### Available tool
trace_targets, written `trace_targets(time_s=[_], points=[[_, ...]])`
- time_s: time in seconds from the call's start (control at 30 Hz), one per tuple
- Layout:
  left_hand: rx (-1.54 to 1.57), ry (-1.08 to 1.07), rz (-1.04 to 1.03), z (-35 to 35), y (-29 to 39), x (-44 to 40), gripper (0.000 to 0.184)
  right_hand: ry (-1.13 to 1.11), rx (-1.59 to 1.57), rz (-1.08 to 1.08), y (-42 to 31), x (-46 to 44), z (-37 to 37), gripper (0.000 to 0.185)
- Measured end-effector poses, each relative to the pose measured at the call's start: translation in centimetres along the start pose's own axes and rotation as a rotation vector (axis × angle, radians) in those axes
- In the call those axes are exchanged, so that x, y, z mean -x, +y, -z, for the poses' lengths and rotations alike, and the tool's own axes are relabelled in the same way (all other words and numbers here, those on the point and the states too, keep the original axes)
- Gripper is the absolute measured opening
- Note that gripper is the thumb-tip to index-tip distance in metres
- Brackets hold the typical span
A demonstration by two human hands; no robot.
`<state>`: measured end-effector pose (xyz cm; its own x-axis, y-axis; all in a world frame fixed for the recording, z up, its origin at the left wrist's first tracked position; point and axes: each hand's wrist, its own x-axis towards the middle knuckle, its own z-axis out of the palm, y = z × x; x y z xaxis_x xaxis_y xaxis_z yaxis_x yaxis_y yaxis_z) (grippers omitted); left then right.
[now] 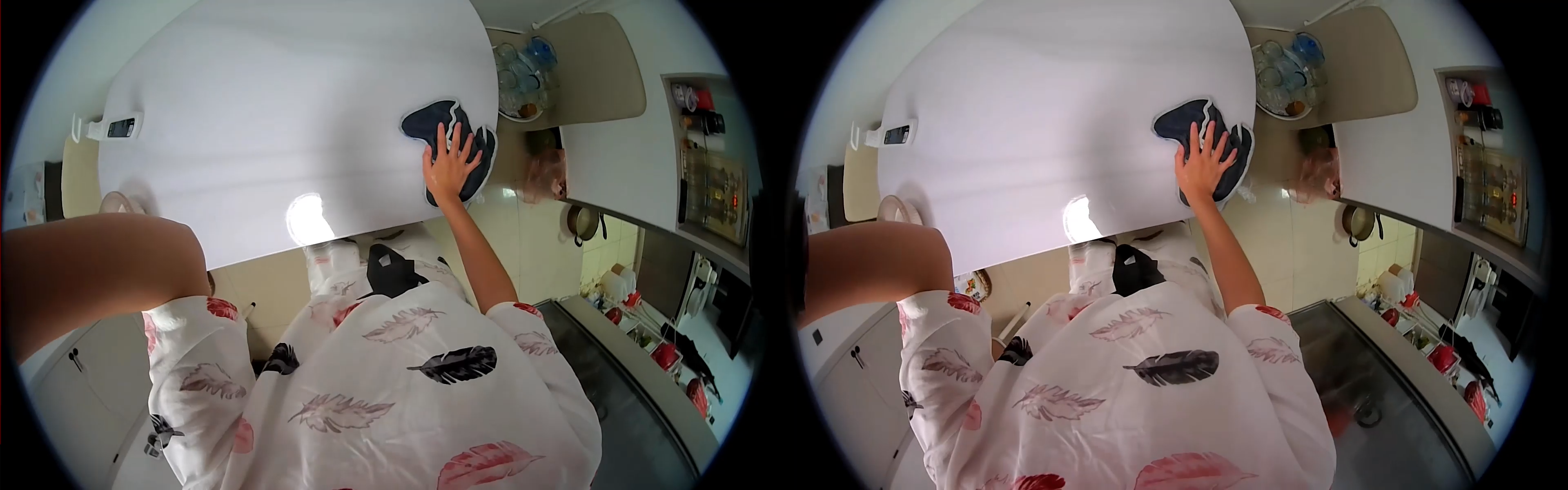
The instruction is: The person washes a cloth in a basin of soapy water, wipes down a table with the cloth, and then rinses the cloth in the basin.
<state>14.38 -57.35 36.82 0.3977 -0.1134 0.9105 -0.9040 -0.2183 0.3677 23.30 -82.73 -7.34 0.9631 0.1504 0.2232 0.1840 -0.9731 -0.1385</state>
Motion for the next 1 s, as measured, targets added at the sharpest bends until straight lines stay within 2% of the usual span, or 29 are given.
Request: trace_targets(time_s=[0.17,0.23,0.4,0.6,0.8,0.87,1.0], points=[[-0.078,-0.035,0.009,-1.8,1.4,1.2,0.053,0.011,0.001,0.005,-0.5,-0.3,-0.2,0.053],[-0.094,-0.024,0.024,-2.0,1.7,1.5,0.054,-0.010,0.008,0.082,-1.9,0.3,0.5,0.051],[-0.155,-0.018,0.014,-0.9,2.3,1.7,0.054,-0.188,-0.248,0.502,-8.9,4.4,1.6,0.050],[-0.209,-0.016,-0.021,2.4,2.2,1.1,0.054,-0.273,-0.273,0.662,-9.6,1.4,0.9,0.049],[-0.221,-0.027,-0.044,5.3,1.7,1.3,0.054,-0.211,-0.245,0.623,-12.1,-3.8,-1.3,0.048],[-0.208,-0.030,-0.037,5.9,1.5,1.7,0.054,-0.105,-0.226,0.554,-12.9,-4.3,-2.0,0.050],[-0.193,-0.039,-0.051,7.5,2.0,1.8,0.054,-0.187,-0.299,0.480,-13.6,-4.6,-1.5,0.052]])
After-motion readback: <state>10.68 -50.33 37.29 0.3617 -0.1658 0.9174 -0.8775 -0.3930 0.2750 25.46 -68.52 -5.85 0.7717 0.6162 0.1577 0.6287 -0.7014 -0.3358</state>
